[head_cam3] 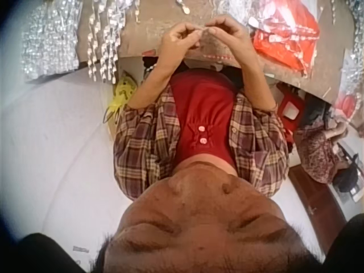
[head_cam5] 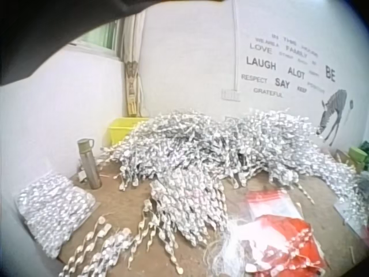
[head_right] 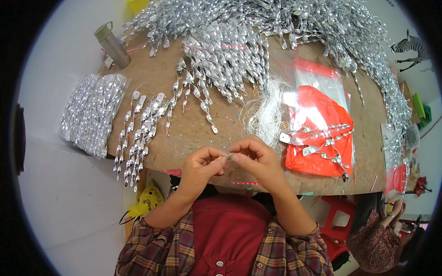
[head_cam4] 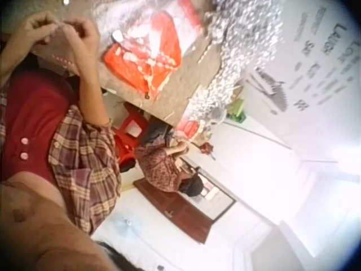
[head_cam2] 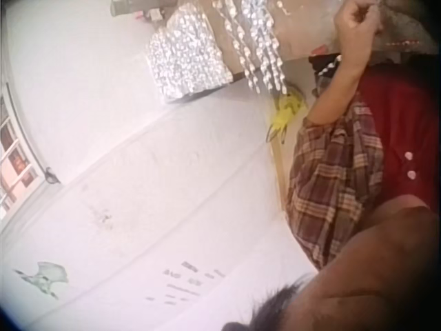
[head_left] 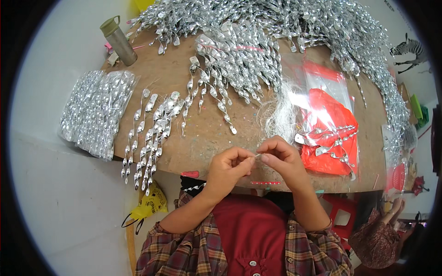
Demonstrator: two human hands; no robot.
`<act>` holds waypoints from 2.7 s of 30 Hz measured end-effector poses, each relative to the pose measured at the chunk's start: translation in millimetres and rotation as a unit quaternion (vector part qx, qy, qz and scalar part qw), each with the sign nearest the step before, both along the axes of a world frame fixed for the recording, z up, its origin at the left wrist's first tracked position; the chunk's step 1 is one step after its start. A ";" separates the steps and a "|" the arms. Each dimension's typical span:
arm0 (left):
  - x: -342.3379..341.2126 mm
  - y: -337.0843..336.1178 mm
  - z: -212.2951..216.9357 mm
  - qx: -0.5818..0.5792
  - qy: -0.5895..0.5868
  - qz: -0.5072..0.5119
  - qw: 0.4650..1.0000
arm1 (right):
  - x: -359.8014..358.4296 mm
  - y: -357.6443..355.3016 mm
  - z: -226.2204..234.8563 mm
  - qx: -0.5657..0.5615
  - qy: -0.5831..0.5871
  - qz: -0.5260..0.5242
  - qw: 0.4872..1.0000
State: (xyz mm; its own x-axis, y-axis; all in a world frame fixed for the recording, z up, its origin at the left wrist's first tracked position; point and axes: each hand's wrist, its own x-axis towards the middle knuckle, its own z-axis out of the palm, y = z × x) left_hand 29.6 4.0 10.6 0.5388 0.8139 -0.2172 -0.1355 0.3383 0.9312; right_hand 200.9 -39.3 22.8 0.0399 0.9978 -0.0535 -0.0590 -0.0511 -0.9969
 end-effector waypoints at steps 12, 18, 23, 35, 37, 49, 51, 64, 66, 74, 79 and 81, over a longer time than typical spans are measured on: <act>2.9 -5.4 -3.5 0.134 0.043 0.047 0.989 | -13.1 -0.9 6.5 0.208 -0.326 -0.053 0.921; -3.1 2.3 1.2 -0.165 -0.129 -0.051 0.977 | -7.4 -3.7 4.9 0.251 -0.340 -0.050 0.905; -3.8 3.1 -2.9 -0.146 -0.134 -0.060 0.978 | 0.7 -4.8 6.8 0.308 -0.372 0.003 0.876; -1.6 -1.2 3.2 -0.060 -0.074 -0.026 0.995 | -2.3 -11.4 -2.1 0.208 -0.289 -0.041 0.933; -1.1 -2.4 2.5 -0.045 -0.053 -0.019 0.997 | -3.3 -11.8 0.0 0.230 -0.303 -0.049 0.924; -3.3 -4.2 5.4 -0.061 -0.056 -0.046 0.996 | -4.9 -14.4 -5.7 0.062 0.030 -0.065 0.996; -3.1 -4.1 6.8 -0.031 -0.049 -0.069 0.996 | -3.9 -10.3 0.7 0.062 0.057 -0.065 0.994; -15.8 14.6 -8.2 -0.260 -0.303 -0.110 0.910 | -20.1 -13.1 -14.7 0.002 0.107 0.055 0.993; -17.5 19.7 -11.1 -0.255 -0.333 -0.091 0.903 | -24.6 -19.2 -32.2 -0.015 0.089 0.077 0.993; -20.7 -7.1 -24.7 -0.018 -0.047 -0.146 0.988 | 25.6 18.3 5.7 0.168 0.103 -0.115 0.974; -39.4 -11.1 -18.3 0.038 0.040 -0.101 0.993 | 36.0 30.9 14.5 0.208 0.137 -0.151 0.957; -59.6 4.0 0.9 0.087 0.166 0.046 0.981 | 25.2 26.3 9.9 0.134 0.080 -0.162 0.974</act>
State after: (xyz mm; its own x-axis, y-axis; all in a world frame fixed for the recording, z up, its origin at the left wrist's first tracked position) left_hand -29.9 8.0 11.5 0.3835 0.8964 -0.2224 0.1625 0.1716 0.9717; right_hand 226.2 -13.0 32.7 0.3677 0.9130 0.1768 -0.1838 0.2578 -0.9486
